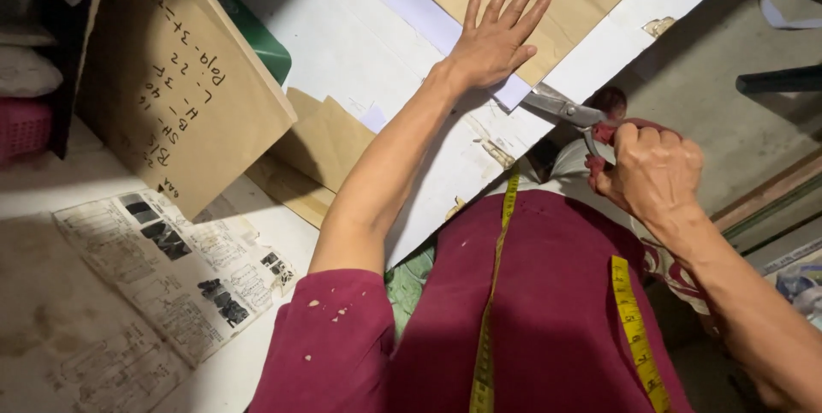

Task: The person uses red-handled shears to cut a piece of light purple fabric on a white table, following a pattern. They then use a pencil to mark lines on the fabric and continue cutting along the marked lines.

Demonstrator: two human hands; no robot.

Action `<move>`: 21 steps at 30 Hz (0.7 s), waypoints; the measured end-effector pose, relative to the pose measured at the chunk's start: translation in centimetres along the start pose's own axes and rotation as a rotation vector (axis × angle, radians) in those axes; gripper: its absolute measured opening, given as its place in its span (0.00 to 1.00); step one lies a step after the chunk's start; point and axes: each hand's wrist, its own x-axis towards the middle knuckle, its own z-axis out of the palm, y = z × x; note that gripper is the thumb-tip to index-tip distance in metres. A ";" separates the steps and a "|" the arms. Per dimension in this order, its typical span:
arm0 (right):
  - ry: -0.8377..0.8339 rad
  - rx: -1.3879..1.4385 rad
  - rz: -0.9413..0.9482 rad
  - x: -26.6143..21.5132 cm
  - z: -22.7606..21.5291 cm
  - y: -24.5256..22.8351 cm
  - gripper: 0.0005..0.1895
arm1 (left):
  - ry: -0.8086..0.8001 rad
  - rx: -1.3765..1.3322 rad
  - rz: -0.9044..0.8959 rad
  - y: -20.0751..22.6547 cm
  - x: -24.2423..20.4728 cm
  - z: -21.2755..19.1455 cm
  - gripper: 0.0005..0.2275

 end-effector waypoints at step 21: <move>-0.154 0.044 0.032 3.3 -1.4 -2.4 0.27 | 0.327 -0.132 0.295 -4.8 -0.3 -3.0 0.16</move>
